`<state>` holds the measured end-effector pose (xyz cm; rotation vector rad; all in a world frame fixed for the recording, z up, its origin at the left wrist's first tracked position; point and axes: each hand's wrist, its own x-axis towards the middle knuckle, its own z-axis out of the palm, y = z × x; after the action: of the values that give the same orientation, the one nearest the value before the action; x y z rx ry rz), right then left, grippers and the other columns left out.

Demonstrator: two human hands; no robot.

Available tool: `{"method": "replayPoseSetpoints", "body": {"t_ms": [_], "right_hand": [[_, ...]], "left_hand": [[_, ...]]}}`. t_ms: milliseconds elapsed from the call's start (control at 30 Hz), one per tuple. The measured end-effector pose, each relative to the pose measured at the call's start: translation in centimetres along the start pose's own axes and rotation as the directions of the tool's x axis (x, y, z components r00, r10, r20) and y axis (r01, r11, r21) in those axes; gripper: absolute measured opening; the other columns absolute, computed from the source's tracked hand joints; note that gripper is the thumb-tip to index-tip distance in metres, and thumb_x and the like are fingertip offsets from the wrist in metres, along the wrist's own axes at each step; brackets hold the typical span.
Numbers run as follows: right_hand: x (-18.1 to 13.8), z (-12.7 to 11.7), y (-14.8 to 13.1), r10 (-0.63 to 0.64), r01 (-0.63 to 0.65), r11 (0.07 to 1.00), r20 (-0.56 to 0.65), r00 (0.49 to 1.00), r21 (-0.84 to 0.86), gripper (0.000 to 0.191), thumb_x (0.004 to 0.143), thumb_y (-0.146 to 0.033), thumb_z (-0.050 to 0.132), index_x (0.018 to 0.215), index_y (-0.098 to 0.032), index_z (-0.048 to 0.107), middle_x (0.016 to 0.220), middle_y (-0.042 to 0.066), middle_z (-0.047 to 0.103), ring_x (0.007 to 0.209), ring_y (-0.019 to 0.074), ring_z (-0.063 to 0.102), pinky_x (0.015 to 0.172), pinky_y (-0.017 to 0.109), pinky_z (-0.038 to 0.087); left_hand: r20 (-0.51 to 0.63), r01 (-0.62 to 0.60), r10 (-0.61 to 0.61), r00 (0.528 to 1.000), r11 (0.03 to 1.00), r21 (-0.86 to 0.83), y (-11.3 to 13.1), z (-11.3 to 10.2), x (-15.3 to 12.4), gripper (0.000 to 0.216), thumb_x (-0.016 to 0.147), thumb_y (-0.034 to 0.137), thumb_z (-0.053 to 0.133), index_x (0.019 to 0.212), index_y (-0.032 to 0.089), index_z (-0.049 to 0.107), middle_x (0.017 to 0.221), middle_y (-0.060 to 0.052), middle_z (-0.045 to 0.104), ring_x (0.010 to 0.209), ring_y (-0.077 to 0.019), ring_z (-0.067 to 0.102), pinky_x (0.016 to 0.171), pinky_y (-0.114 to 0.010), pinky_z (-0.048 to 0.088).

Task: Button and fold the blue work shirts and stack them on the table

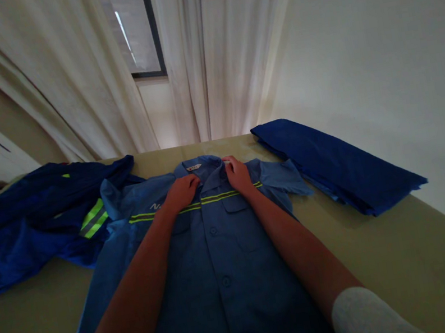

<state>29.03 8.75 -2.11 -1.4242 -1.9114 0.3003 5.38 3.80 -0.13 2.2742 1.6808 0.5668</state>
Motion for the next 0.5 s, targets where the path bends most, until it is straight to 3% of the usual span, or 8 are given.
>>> {"method": "replayPoseSetpoints", "body": {"t_ms": [100,200,333,500], "right_hand": [[-0.3,-0.1,-0.6,-0.175,0.175,0.985,0.036,0.984,0.005,0.048,0.101,-0.014,0.038,0.141,-0.019,0.064,0.117,0.011,0.070,0.111,0.0236,0.063,0.105,0.035,0.047],[-0.6,-0.1,-1.2,-0.258,0.265,0.963,0.118,0.959,-0.041,0.047,0.098,-0.015,0.045,0.139,-0.021,0.067,0.115,0.011,0.066,0.110,0.0252,0.060,0.105,0.037,0.046],[-0.7,-0.2,-1.5,-0.257,0.281,0.954,0.195,0.946,-0.104,0.031,0.096,-0.022,0.057,0.121,-0.020,0.075,0.113,0.011,0.063,0.111,0.0266,0.058,0.105,0.039,0.044],[-0.7,-0.4,-1.6,-0.247,0.258,0.963,0.126,0.961,-0.079,0.023,0.100,-0.023,0.054,0.112,-0.020,0.073,0.111,0.010,0.062,0.109,0.0249,0.058,0.104,0.036,0.044]], "left_hand": [[0.042,-0.039,0.039,0.998,0.999,0.000,-0.9,-0.3,-0.1,0.034,0.098,0.020,0.046,0.119,0.022,0.073,0.127,-0.008,0.077,0.118,-0.0242,0.071,0.107,-0.036,0.051],[0.050,-0.046,0.045,0.998,0.999,0.018,-1.1,-0.2,-0.2,0.033,0.094,0.019,0.051,0.118,0.021,0.073,0.125,-0.010,0.077,0.116,-0.0268,0.070,0.108,-0.040,0.052],[0.057,-0.078,0.079,0.995,0.997,-0.008,-1.0,0.1,-0.1,0.036,0.097,0.020,0.049,0.125,0.023,0.071,0.128,-0.009,0.075,0.120,-0.0261,0.068,0.110,-0.039,0.051],[0.034,-0.117,0.115,0.993,0.992,0.047,-1.0,0.0,0.1,0.034,0.095,0.018,0.054,0.121,0.026,0.073,0.132,-0.010,0.069,0.125,-0.0277,0.062,0.115,-0.046,0.046]]}}
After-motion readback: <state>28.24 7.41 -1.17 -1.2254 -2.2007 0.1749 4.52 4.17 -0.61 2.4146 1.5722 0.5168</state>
